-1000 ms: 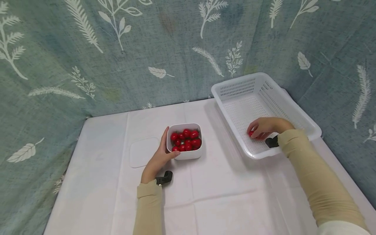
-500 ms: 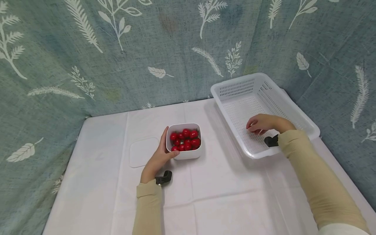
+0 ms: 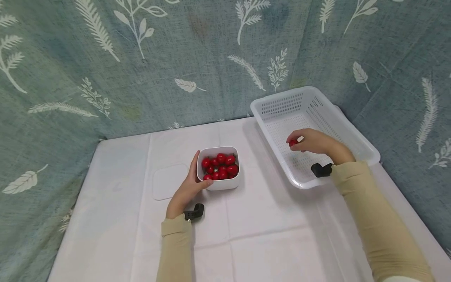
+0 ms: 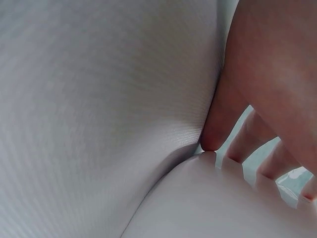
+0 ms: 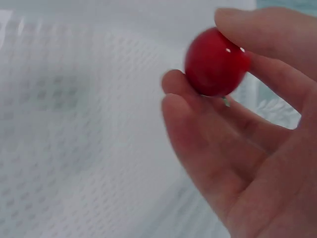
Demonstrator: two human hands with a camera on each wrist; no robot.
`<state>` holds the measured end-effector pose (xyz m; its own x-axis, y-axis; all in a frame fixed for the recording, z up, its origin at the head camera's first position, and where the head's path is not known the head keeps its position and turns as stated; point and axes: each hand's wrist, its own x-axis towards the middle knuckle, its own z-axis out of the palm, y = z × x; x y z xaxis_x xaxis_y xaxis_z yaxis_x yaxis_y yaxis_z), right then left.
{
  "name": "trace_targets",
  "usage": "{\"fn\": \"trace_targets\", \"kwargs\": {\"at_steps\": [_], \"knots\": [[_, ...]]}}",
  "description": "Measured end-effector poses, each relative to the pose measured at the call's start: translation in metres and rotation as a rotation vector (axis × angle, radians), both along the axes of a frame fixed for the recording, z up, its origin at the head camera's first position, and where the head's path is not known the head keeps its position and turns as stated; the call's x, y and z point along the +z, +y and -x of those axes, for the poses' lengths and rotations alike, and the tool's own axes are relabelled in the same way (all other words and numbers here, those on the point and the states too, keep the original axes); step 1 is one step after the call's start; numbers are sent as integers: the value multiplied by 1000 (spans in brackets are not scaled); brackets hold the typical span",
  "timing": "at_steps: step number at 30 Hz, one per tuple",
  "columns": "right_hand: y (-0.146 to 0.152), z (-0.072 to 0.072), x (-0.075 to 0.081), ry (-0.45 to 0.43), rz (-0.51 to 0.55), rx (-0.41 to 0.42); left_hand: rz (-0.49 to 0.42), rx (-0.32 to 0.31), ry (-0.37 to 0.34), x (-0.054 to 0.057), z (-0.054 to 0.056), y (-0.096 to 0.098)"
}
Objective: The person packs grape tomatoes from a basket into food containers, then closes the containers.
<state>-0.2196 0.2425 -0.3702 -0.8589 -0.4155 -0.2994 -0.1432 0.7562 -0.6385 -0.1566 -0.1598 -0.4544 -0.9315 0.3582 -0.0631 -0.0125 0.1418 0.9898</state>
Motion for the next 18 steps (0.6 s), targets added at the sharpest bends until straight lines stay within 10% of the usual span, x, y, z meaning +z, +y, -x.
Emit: {"fn": "trace_targets", "kwargs": {"at_steps": [18], "knots": [[-66, -37, 21, 296, 151, -111, -18, -10, 7, 1, -1, 0]]}}
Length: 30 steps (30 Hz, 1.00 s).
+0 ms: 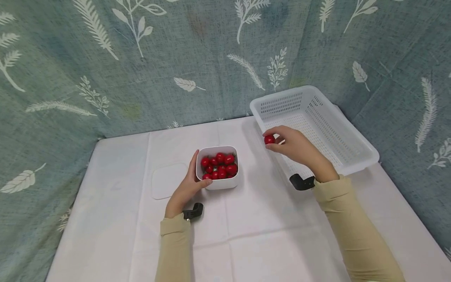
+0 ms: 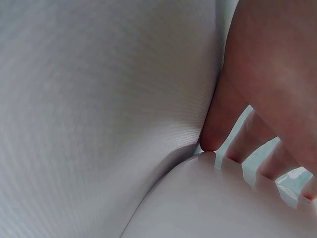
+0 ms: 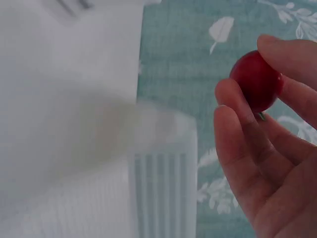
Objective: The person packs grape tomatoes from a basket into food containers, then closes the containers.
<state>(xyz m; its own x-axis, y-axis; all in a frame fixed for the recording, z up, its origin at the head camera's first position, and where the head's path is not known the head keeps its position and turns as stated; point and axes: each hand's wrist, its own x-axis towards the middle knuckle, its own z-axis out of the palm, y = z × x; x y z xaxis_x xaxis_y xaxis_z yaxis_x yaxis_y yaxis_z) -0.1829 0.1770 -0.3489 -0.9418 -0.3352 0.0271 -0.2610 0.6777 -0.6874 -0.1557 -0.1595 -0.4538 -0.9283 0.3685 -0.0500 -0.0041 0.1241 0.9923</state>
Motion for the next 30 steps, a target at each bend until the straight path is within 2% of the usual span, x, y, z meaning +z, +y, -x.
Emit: {"fn": "trace_targets", "kwargs": {"at_steps": [6, 9, 12, 15, 17, 19, 22, 24, 30], "knots": [[-32, -6, -6, 63, 146, 79, 4, -1, 0, 2, 0, 0], [-46, -8, -11, 79, 196, 82, 2, -3, -5, 3, -1, 2], [-59, -10, -17, 98, 234, 60, -6, -3, -4, 1, 0, 2], [-72, -10, -26, 119, 281, 45, -5, 9, 3, -8, 5, 1], [-83, -13, -27, 132, 325, 36, 2, 15, 8, -13, 8, -1], [-91, -12, -37, 156, 368, 19, 12, 13, 12, -11, 7, -2], [-102, -12, -51, 163, 394, -50, 18, 5, 10, -2, 3, -2], [-107, -9, -67, 168, 396, -93, 23, 4, 8, 4, 0, -2], [-121, -13, -78, 170, 448, -144, 31, -6, -7, 4, -2, -2]]}}
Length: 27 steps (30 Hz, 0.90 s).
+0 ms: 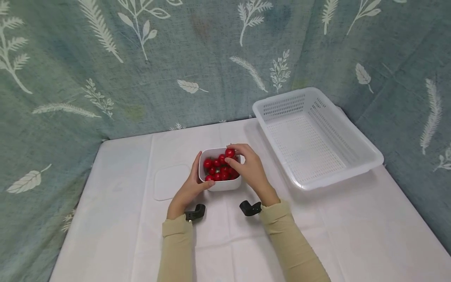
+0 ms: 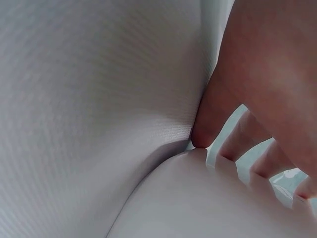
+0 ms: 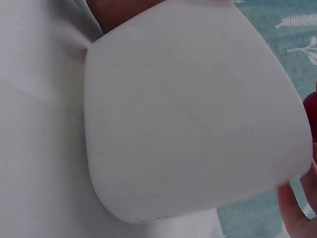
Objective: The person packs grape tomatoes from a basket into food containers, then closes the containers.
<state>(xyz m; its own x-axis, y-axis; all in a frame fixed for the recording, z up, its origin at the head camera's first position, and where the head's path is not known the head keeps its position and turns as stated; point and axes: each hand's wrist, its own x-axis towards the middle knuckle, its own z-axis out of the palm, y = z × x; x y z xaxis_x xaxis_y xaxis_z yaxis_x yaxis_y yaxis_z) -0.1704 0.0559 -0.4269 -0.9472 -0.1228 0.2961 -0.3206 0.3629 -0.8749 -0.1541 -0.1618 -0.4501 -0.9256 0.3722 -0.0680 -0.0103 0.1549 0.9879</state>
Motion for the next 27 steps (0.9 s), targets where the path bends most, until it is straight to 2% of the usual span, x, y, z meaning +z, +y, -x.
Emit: {"fn": "trace_targets", "kwargs": {"at_steps": [9, 15, 21, 27], "knots": [[-13, -6, -14, 37, -4, -1, 30, 5, -1, 1, -2, 1], [-16, -7, -24, 105, -102, -12, 44, 2, -7, -2, -5, 1], [-17, -4, -24, 207, -153, 10, 13, 3, -1, -1, -1, 1], [-17, -2, -25, 233, -143, 8, -15, -6, 3, 1, 0, 2]]}}
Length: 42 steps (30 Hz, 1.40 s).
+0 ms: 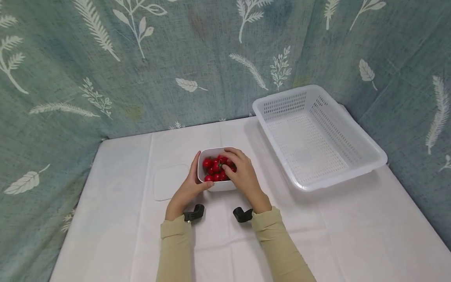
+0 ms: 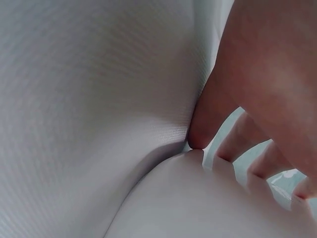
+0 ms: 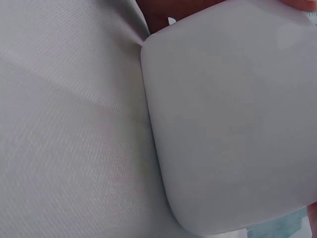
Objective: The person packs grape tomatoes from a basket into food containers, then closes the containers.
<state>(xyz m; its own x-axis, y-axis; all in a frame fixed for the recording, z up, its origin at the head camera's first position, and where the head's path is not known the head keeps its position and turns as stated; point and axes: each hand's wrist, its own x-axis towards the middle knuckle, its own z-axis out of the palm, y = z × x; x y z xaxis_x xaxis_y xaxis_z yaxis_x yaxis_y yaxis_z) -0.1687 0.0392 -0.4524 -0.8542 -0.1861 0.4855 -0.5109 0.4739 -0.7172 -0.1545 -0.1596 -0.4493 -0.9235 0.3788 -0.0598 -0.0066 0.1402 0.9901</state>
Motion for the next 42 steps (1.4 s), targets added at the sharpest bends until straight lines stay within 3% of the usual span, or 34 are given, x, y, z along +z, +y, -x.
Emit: {"fn": "trace_targets", "kwargs": {"at_steps": [7, 13, 16, 19, 21, 23, 27, 30, 34, 38, 42], "knots": [[-2, -2, -2, 2, 31, -14, -9, -4, -15, 2, -1, -2], [-7, -5, 1, 107, 122, -200, 5, -36, 11, 9, -2, -7], [-12, -9, 9, 167, 227, -217, -51, -36, 45, 15, -3, -13], [-23, -16, 18, 185, 279, -139, -49, 20, 72, 21, -4, -21], [-33, -24, 23, 172, 298, -73, 3, 85, 80, 25, -6, -27], [-43, -31, 26, 149, 320, 0, 77, 161, 87, 30, -8, -33], [-64, -47, 28, 75, 377, 150, 302, 329, 132, 20, -6, -52], [-80, -57, 24, -39, 358, 264, 493, 436, 161, 11, -5, -68], [-97, -67, 15, -246, 242, 373, 623, 543, 132, 11, -12, -84], [-106, -71, 6, -378, 216, 402, 644, 608, 60, 12, -19, -91], [-111, -71, -1, -429, 295, 398, 655, 601, 41, 16, -21, -91]]}}
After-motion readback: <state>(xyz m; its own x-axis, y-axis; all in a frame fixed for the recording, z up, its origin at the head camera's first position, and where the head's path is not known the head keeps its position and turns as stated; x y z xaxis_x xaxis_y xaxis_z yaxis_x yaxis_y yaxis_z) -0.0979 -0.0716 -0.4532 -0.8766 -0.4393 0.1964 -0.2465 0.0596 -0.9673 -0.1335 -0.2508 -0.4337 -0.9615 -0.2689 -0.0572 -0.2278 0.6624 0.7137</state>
